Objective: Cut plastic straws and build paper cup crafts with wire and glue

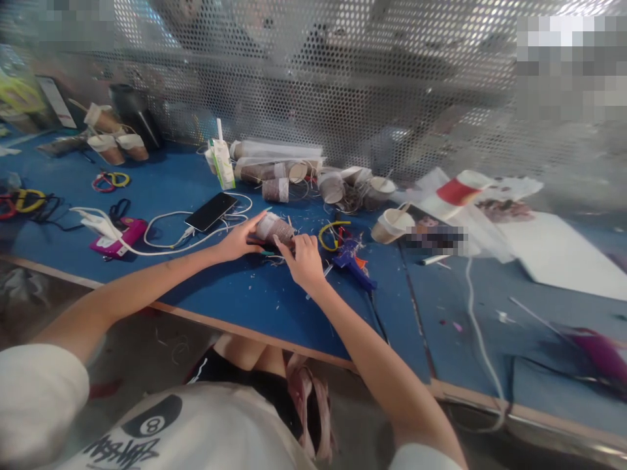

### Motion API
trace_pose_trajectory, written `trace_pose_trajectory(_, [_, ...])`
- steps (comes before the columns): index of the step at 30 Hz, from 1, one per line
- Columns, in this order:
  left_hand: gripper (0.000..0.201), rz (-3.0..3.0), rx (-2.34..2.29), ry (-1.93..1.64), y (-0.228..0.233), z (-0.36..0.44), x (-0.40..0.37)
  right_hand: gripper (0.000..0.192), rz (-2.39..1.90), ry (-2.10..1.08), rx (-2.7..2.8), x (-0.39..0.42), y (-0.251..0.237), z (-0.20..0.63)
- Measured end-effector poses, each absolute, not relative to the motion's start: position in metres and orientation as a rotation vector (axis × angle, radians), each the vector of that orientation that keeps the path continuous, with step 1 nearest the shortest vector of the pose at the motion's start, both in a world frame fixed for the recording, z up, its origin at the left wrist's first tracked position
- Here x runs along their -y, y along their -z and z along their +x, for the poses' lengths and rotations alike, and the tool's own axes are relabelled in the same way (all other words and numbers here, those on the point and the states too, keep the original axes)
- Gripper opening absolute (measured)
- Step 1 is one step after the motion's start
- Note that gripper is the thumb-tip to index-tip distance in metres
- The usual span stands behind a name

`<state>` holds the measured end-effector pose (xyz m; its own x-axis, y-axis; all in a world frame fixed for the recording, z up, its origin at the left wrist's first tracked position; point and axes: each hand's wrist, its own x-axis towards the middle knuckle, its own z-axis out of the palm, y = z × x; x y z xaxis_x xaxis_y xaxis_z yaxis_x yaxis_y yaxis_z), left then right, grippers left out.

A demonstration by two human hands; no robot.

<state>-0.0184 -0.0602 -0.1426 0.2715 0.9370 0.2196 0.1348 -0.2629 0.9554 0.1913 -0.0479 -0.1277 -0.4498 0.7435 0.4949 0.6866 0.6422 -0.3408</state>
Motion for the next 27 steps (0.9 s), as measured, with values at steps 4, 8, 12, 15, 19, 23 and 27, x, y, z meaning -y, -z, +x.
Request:
trace_pose_trajectory(4, [0.096, 1.636, -0.980, -1.138, 0.141, -0.012, 0.068, 0.042, -1.190, -0.103, 2.209, 0.048, 0.128, 0.187])
trace_pose_trajectory(8, [0.095, 1.666, -0.991, -1.160, 0.140, -0.008, 0.073, 0.042, -1.215, -0.081, 2.164, 0.049, 0.124, 0.187])
trace_pose_trajectory(12, [0.088, 1.701, -1.057, -1.187, 0.139, -0.007, 0.076, 0.040, -1.211, -0.025, 2.139, 0.048, 0.123, 0.189])
trace_pose_trajectory(15, [0.085, 1.644, -1.110, -1.229, 0.138, -0.007, 0.075, 0.037, -1.223, -0.001, 2.130, 0.046, 0.124, 0.191])
trace_pose_trajectory(19, [0.086, 1.470, -1.066, -1.313, 0.136, -0.010, 0.069, 0.035, -1.247, -0.044, 2.127, 0.043, 0.122, 0.194])
trace_pose_trajectory(23, [0.082, 1.197, -1.006, -1.424, 0.134, -0.013, 0.061, 0.031, -1.150, -0.075, 2.195, 0.044, 0.117, 0.196])
trace_pose_trajectory(27, [0.063, 0.923, -0.992, -1.459, 0.128, -0.015, 0.058, 0.031, -1.078, -0.009, 2.255, 0.049, 0.110, 0.197])
